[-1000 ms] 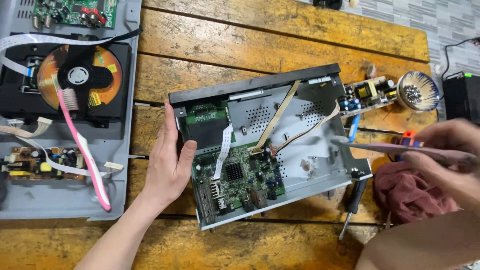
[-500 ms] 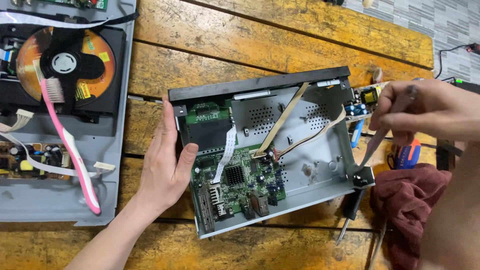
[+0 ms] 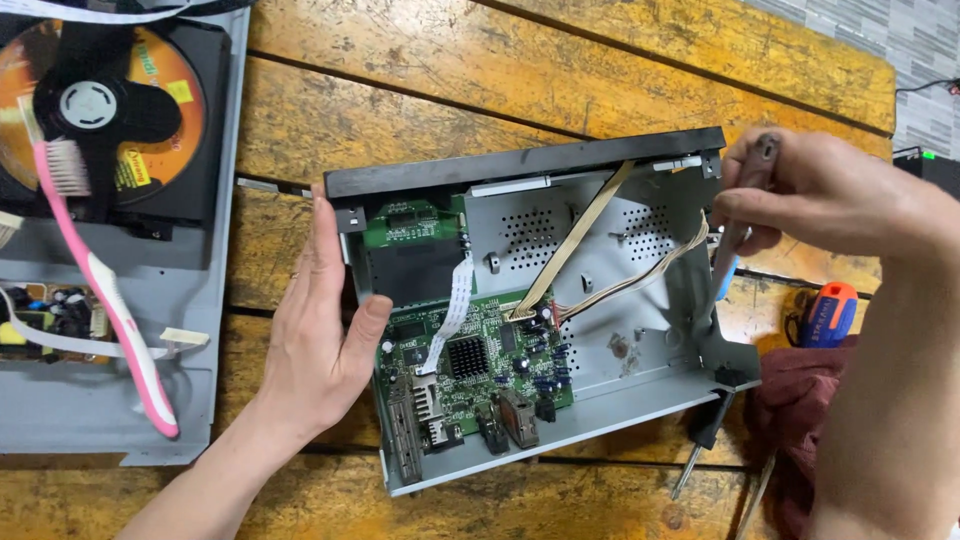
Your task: Cleaning and inspecting the internal components of an electronic device using a cloth, toothbrush, and screwdriver
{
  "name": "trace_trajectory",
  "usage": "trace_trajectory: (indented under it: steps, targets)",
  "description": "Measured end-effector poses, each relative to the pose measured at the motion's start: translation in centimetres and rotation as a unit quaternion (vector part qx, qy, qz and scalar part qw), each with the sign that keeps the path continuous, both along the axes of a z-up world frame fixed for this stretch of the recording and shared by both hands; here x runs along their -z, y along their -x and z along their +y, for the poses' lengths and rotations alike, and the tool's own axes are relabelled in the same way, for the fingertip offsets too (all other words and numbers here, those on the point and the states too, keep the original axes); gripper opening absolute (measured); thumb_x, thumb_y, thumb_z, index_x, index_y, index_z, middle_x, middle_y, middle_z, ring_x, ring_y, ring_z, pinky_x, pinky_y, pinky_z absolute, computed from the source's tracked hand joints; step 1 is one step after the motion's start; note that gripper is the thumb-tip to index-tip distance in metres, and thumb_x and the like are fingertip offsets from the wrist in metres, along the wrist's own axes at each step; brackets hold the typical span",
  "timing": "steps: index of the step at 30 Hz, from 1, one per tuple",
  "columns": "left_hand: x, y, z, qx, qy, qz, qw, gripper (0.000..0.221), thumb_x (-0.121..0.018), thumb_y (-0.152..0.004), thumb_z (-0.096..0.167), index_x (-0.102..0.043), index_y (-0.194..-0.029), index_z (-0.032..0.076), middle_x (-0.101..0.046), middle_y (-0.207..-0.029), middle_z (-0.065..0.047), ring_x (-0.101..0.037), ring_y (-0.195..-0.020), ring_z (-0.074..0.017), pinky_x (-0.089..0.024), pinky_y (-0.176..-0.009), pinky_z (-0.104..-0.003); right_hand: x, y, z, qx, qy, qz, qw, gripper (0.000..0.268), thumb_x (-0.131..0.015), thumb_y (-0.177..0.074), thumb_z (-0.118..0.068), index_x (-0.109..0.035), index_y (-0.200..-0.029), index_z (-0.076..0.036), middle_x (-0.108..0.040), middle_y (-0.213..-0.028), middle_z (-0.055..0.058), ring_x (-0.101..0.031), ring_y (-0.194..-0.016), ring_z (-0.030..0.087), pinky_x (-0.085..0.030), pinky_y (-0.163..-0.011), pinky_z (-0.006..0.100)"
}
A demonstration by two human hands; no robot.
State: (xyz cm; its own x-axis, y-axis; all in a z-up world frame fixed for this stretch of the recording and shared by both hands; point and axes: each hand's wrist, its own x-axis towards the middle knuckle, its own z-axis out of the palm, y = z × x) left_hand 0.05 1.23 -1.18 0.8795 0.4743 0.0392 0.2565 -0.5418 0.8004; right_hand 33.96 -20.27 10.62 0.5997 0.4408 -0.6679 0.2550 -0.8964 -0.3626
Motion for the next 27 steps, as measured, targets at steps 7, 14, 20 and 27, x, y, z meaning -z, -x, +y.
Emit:
trace_trajectory:
  steps: [7, 14, 20, 27]
  targets:
    - [0.8, -0.1, -0.1, 0.012, -0.041, -0.001, 0.999, 0.094, -0.046, -0.099, 0.052, 0.013, -0.156, 0.007, 0.003, -0.168, -0.023, -0.018, -0.157, -0.0447, -0.024, -0.125, -0.053, -1.1, -0.2, 2.9, -0.089, 0.080, -0.005, 0.993, 0.017, -0.068, -0.095, -0.010, -0.072, -0.088, 0.005, -0.086, -0.073, 0.019, -0.080, -0.064, 0.026, -0.058, -0.059, 0.035]
    - [0.6, -0.4, -0.1, 0.011, -0.040, 0.043, 0.998, 0.135, -0.087, -0.075, 0.040, 0.016, -0.155, 0.005, 0.008, -0.167, -0.023, -0.014, -0.158, -0.0423, -0.021, -0.125, -0.048, -1.2, 0.2, 4.4, -0.095, 0.090, 0.001, 0.991, 0.013, -0.069, -0.095, -0.010, -0.066, -0.095, 0.003, -0.078, -0.079, 0.021, -0.082, -0.067, 0.031, -0.061, -0.060, 0.039]
    - [0.4, -0.5, -0.2, 0.009, -0.026, 0.089, 0.996, 0.146, -0.092, -0.066, 0.041, 0.019, -0.154, 0.007, 0.010, -0.166, -0.024, -0.013, -0.155, -0.0441, -0.019, -0.124, -0.047, -1.9, 1.1, 6.3, -0.131, 0.062, 0.005, 0.989, 0.012, -0.066, -0.097, -0.012, -0.065, -0.095, 0.000, -0.074, -0.077, 0.017, -0.077, -0.069, 0.027, -0.063, -0.062, 0.038]
    - [0.0, -0.7, 0.0, 0.010, -0.010, 0.080, 0.997, 0.145, -0.093, -0.067, 0.037, 0.020, -0.153, 0.006, 0.013, -0.166, -0.020, -0.010, -0.157, -0.0392, -0.018, -0.124, -0.045, -3.1, 0.5, 2.8, -0.137, -0.096, -0.048, 0.985, 0.007, -0.065, -0.093, -0.002, -0.060, -0.094, 0.002, -0.074, -0.076, 0.017, -0.074, -0.060, 0.025, -0.055, -0.052, 0.032]
